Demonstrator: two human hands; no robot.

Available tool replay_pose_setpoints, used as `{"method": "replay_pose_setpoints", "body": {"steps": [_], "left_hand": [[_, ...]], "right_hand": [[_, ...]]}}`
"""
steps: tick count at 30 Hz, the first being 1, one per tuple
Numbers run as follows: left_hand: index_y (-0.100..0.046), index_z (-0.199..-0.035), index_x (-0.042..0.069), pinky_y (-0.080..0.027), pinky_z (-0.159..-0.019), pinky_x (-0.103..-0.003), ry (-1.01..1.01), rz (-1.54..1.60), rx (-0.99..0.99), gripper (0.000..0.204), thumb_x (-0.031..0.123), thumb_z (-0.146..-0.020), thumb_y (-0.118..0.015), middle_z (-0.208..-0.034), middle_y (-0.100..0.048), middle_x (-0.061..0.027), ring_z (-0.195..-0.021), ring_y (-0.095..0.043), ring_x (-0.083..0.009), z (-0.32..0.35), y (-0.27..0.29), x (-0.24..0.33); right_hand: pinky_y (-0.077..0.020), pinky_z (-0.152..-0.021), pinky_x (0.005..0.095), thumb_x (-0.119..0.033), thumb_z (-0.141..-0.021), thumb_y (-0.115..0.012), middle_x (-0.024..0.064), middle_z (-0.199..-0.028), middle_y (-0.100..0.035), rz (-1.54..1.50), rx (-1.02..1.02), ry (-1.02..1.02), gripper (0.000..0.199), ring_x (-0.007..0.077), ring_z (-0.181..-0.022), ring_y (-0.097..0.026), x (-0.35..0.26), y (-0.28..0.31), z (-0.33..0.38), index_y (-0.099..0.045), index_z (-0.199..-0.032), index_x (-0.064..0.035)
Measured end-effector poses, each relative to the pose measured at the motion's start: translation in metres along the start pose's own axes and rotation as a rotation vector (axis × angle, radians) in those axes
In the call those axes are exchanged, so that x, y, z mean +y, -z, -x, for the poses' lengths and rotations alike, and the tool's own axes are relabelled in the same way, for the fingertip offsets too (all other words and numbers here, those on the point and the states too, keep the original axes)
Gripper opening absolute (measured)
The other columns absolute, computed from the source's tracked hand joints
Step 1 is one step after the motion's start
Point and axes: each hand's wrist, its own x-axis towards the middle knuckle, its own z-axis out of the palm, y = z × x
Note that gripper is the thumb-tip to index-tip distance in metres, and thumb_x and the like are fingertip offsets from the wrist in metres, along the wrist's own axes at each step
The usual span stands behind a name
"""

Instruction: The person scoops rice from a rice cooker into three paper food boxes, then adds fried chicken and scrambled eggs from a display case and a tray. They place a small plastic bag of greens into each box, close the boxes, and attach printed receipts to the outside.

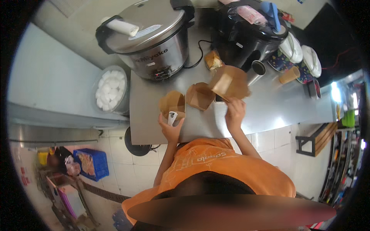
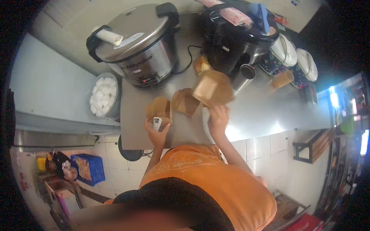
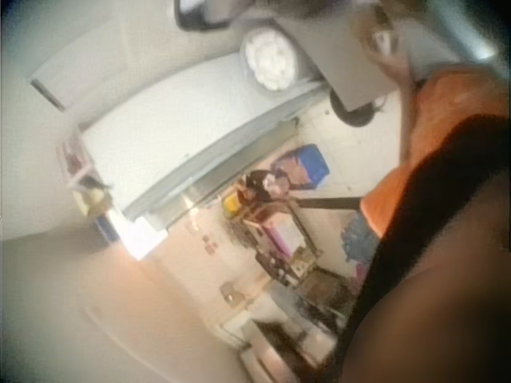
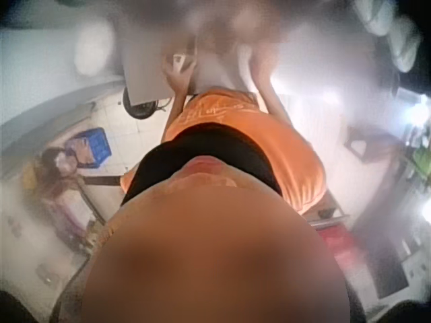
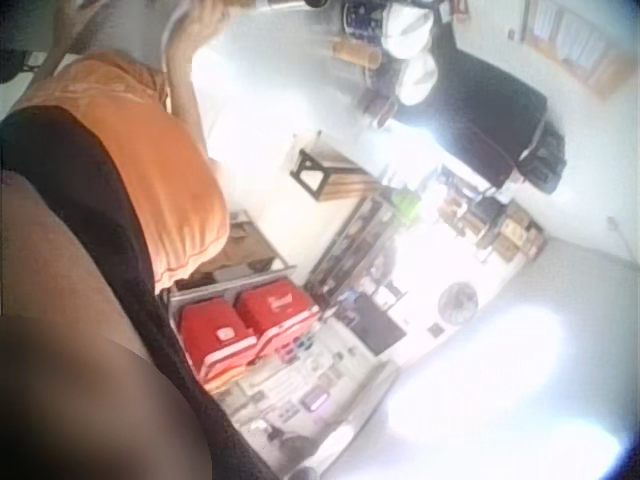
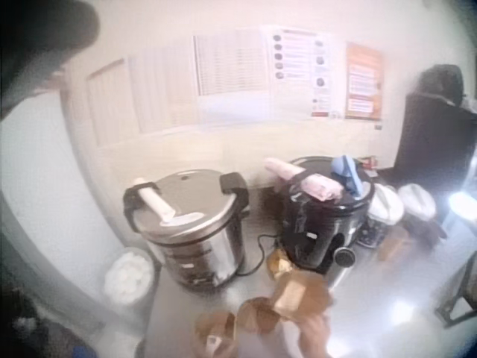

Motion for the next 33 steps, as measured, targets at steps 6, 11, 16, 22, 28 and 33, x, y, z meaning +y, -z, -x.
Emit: {"method": "replay_pose_setpoints", "body": {"steps": [6, 11, 16, 22, 28, 33], "left_hand": [[-0.022, -0.14, 0.005, -0.041, -0.097, -0.041, -0.107, 0.384, -0.188, 0.098, 0.02, -0.066, -0.085, -0.131, -0.042, -0.0197, -0.118, -0.048, -0.0299, -0.039, 0.008, -0.026], [-0.021, -0.142, 0.008, -0.044, -0.094, -0.039, -0.027, 0.513, -0.477, 0.095, 0.016, -0.069, -0.083, -0.131, -0.044, -0.0194, -0.117, -0.05, -0.0272, -0.067, -0.006, -0.026], [-0.036, -0.136, 0.007, -0.047, -0.088, -0.036, -0.189, 0.365, -0.485, 0.075, 0.013, -0.074, -0.078, -0.122, -0.055, -0.0162, -0.108, -0.057, -0.0257, -0.074, -0.01, -0.006], [-0.057, -0.116, 0.004, -0.048, -0.085, -0.039, -0.343, 0.164, -0.314, 0.043, 0.001, -0.074, -0.067, -0.102, -0.065, -0.0122, -0.097, -0.062, -0.0283, -0.102, 0.042, 0.033], [-0.061, -0.105, 0.001, -0.044, -0.085, -0.043, -0.712, -0.192, 0.336, 0.035, -0.009, -0.073, -0.049, -0.101, -0.06, -0.0154, -0.096, -0.056, -0.0368, -0.281, 0.11, 0.079], [-0.061, -0.108, 0.003, -0.047, -0.079, -0.042, -0.793, -0.262, 0.456, 0.028, -0.001, -0.08, -0.055, -0.101, -0.061, -0.0174, -0.092, -0.059, -0.0374, -0.442, 0.141, 0.126]], "right_hand": [[-0.0416, -0.083, 0.0395, 0.007, -0.07, -0.053, 0.0056, -0.096, -0.063, 0.347, -0.179, -0.453, 0.027, 0.0243, -0.092, -0.058, 0.029, 0.01, 0.059, -0.068, -0.089, -0.0062], [-0.0408, -0.09, 0.0399, 0.007, -0.073, -0.053, 0.0053, -0.108, -0.063, 0.421, -0.162, -0.404, 0.022, 0.027, -0.106, -0.055, 0.034, -0.006, 0.069, -0.068, -0.08, -0.0078], [-0.0319, -0.101, 0.0461, 0.008, -0.069, -0.055, 0.0119, -0.119, -0.057, 0.309, 0.093, -0.365, 0.023, 0.0309, -0.118, -0.049, 0.038, 0.017, -0.003, -0.065, -0.083, -0.0069], [-0.0409, -0.09, 0.0456, -0.009, -0.084, -0.056, 0.0196, -0.106, -0.056, 0.465, 0.507, -0.107, 0.028, 0.0379, -0.104, -0.052, 0.171, 0.051, -0.234, -0.056, -0.112, -0.0041], [-0.0457, -0.088, 0.0507, -0.033, -0.077, -0.068, 0.0243, -0.115, -0.059, 0.49, 0.114, -0.501, 0.059, 0.0436, -0.106, -0.057, 0.267, 0.019, -0.364, -0.046, -0.122, -0.0029], [-0.0448, -0.089, 0.0476, -0.029, -0.079, -0.059, 0.0237, -0.108, -0.063, 0.436, 0.186, -0.522, 0.05, 0.04, -0.105, -0.059, 0.287, 0.017, -0.366, -0.052, -0.122, -0.0057]]}}
